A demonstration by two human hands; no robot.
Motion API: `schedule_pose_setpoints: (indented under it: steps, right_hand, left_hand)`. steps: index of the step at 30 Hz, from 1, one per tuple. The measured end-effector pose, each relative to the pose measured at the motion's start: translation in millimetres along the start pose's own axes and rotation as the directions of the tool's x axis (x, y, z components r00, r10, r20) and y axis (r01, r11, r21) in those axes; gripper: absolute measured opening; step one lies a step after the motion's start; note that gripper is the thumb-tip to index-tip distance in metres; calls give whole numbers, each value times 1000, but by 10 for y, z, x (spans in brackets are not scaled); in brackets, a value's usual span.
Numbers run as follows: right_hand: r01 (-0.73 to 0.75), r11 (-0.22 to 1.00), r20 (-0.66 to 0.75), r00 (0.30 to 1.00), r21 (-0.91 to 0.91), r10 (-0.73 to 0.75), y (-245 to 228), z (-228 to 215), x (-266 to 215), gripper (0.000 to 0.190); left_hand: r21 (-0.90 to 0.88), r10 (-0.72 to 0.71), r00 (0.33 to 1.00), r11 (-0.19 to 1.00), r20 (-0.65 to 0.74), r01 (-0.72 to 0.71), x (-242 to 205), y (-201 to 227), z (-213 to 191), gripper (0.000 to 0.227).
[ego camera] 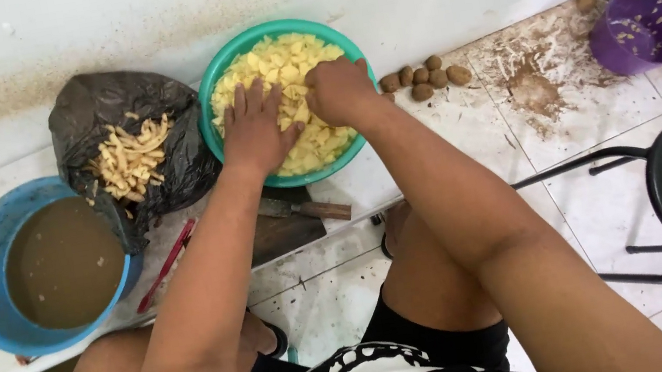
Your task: Peeling and dicing potatoes manually on the floor using a peeler and a knife.
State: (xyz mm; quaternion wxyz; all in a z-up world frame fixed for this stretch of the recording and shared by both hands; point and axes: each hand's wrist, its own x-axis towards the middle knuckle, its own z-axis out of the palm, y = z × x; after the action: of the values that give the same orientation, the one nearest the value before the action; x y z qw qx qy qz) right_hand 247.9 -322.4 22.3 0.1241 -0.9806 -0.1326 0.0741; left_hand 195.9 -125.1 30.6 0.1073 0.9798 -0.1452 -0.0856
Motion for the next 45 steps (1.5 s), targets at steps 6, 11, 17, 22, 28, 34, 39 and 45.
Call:
schedule_pose_setpoints:
  steps: [6,11,17,22,28,34,39,45]
  right_hand:
    - [12,999,-51,999,-35,-14,-97,-30,-43,30]
    - [1,994,-109,994,-109,-13,-200,-63,-170,40]
    - [17,997,-152,988,-78,-28,-256,33,-172,35]
    - [38,997,-100,994,-74,-45,-313,4,-236,21]
    - [178,984,-324,929,-27,-177,-179,152,-146,17]
    - [269,962,-357,904,42,-238,-154,-9,-235,13]
    - [225,969,-278,942,105,-189,-143,-27,-302,29]
    - [343,939,-318,894,31,-316,-95,58,-344,22]
  left_hand:
    - [44,-68,995,996,-77,72,8,-27,-31,75]
    - [70,26,980,997,-197,-13,76,-120,185,74]
    - [73,35,983,997,-181,-22,41,-162,239,77]
    - [77,4,998,997,-63,1,-111,-121,64,82]
    - [-19,100,888,992,-449,-122,-379,-367,96,39]
    - [-64,103,673,974,-733,-218,-970,-753,-494,20]
    - [16,-62,744,995,-666,97,-1737,-1427,-942,46]
    - [198,16,611,952,-791,231,-2890,-2669,-984,27]
